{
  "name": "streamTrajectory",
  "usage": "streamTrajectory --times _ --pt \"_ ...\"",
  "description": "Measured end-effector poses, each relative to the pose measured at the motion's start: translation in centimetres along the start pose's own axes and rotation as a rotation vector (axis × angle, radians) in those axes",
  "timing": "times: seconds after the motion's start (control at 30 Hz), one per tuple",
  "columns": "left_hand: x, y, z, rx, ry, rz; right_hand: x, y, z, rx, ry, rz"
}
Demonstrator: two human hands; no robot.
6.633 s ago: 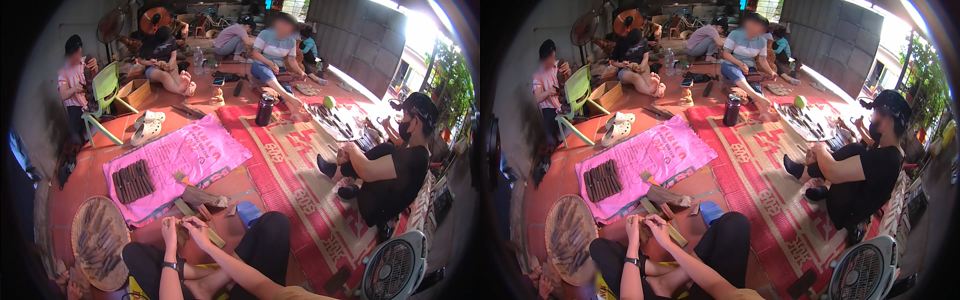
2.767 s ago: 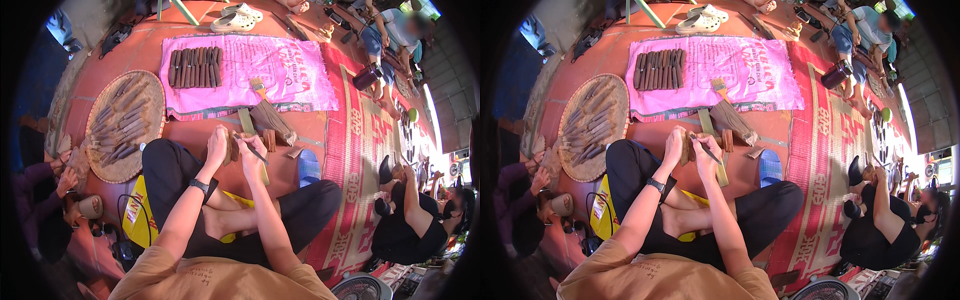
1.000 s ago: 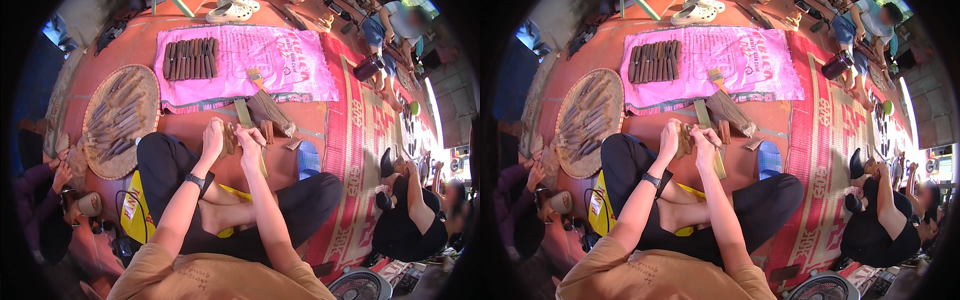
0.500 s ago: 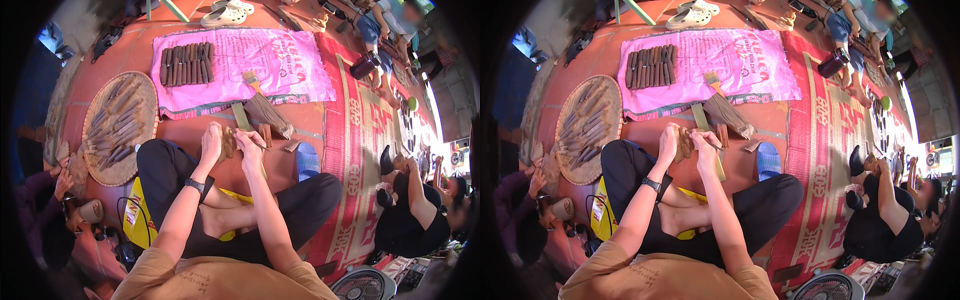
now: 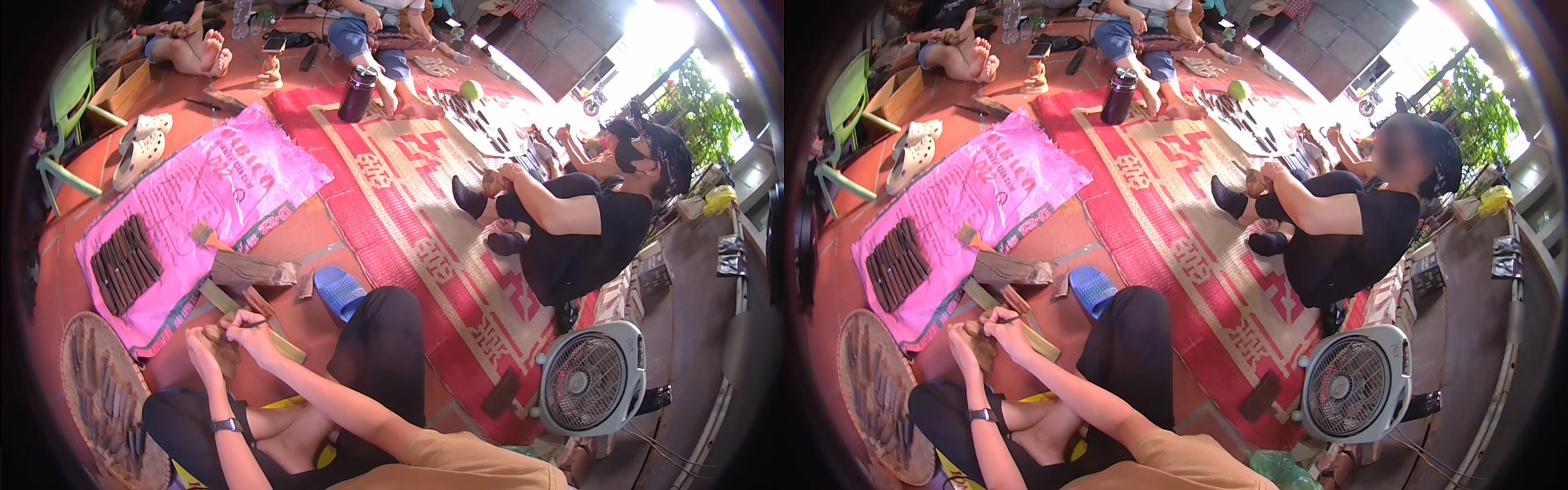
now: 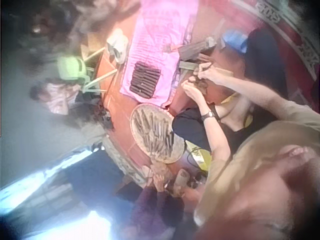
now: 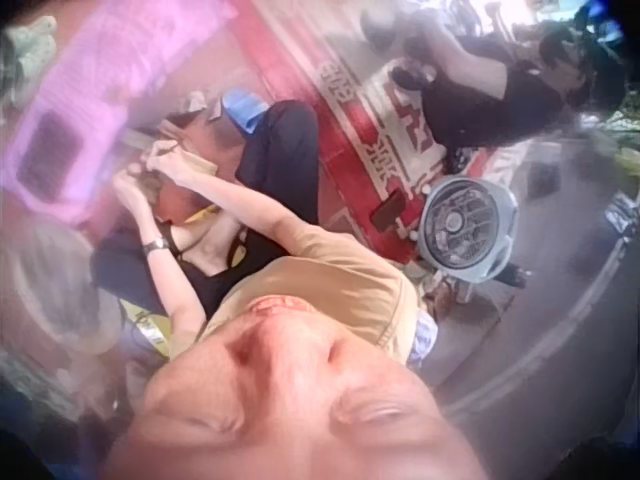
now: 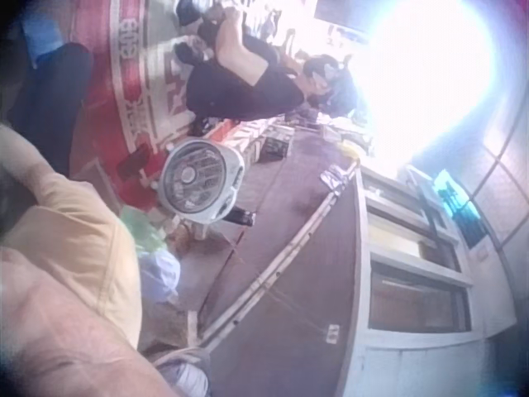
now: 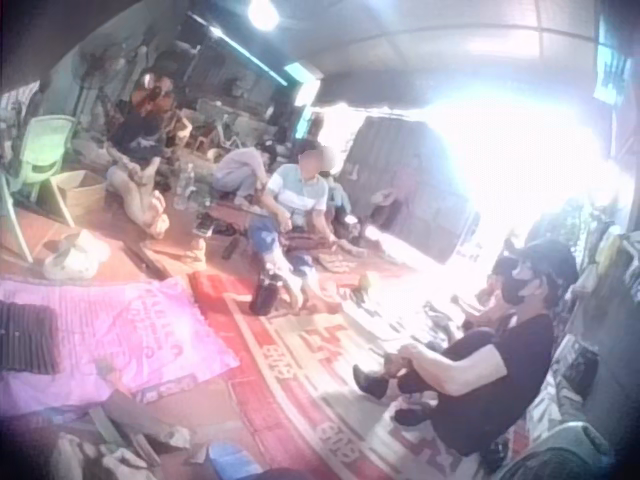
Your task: The person sits on the floor and uses a small knife to carve and shape a piece of wood held in their left hand. They repeatedly scrape the surface of the wood to remove shavings, refining its shape. Finished wooden pieces are visible on a woven tray nearby.
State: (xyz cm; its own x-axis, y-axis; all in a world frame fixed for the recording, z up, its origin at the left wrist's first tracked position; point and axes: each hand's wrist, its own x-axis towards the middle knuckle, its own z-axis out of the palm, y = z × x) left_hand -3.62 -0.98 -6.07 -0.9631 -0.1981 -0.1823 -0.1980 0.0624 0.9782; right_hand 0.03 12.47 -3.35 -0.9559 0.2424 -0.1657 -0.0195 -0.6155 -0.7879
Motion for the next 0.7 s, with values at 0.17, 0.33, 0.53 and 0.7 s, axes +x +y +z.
streamTrajectory --times 0.17,0.33,0.53,0.7 --pt "-1.1 1.9 0.0 -0.144 -0.069 -0.104 -0.8 -0.6 1.2 0.034 0.036 0.063" --pt "-0.4 1.7 -0.6 -0.19 -0.075 -0.164 -0.9 0.0 0.9 -0.033 0.022 0.006" --pt "-1.1 3.0 -0.2 -0.147 -0.093 -0.184 -1.0 -0.4 1.1 0.01 -0.002 0.089" --pt "-0.5 1.6 -0.5 -0.147 -0.088 -0.088 -0.9 0.0 0.8 0.037 0.025 0.131"
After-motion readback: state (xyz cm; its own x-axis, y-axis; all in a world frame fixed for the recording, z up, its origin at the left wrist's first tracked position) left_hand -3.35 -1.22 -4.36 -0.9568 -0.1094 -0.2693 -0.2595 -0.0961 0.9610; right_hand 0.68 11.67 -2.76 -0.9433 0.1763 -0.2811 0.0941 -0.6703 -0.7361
